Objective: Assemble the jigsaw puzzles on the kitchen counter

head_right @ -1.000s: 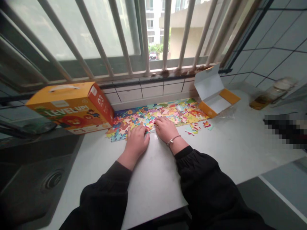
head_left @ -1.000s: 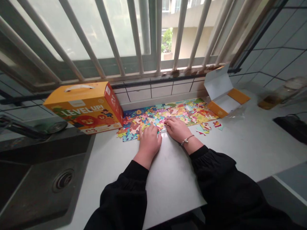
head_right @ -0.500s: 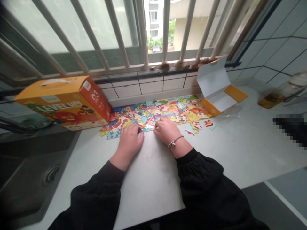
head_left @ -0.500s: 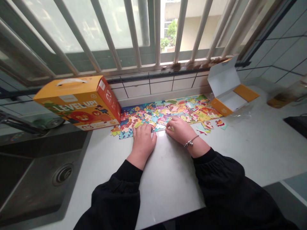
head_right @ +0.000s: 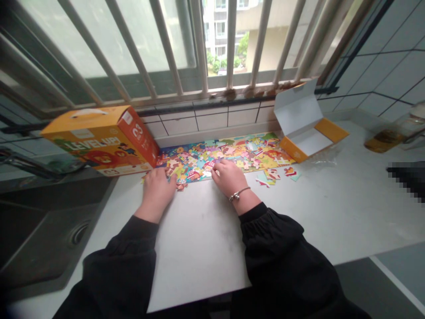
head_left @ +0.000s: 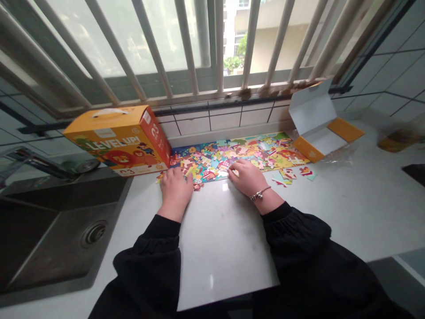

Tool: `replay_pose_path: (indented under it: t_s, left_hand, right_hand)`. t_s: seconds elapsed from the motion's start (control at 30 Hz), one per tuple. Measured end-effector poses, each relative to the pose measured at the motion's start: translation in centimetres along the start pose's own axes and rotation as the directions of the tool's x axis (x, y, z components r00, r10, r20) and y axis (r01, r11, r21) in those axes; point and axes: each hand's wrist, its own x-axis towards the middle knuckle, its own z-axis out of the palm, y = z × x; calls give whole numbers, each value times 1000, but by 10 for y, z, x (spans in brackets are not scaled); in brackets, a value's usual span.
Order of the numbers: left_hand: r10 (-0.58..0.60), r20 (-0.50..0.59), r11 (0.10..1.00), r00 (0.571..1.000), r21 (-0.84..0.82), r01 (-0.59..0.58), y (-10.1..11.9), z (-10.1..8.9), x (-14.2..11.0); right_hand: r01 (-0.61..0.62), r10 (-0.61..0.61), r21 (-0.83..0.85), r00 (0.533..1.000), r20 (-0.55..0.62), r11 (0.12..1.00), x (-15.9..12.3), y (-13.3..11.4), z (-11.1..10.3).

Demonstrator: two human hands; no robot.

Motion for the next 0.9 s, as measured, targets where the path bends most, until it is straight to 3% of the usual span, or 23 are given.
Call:
replay_pose_path:
  t_s: [0.1, 0.3, 0.43, 0.67, 0.9]
  left_hand:
    - [-145, 34, 981, 989, 136, 139, -10, -9, 0]
    - [-166, 85, 974, 982, 171, 150, -7, -31, -10]
    - [-222, 102, 958, 970, 207, 198, -20, -40, -8]
    - [-300, 94, 946, 949, 154, 284, -64, -39, 2]
    - [-316, 85, 942, 945, 147, 302, -89, -30, 11]
  right_hand:
    - [11, -8, 56, 998, -57, 998, -1, 0, 1]
    - [41, -29, 135, 995, -92, 990, -1, -2, 3]
    - [38, -28, 155, 997, -70, 987, 0, -4, 3]
    - [22, -5, 192, 996, -86, 981, 0, -4, 3]
    - [81, -78, 358, 997, -23, 930, -1, -12, 5]
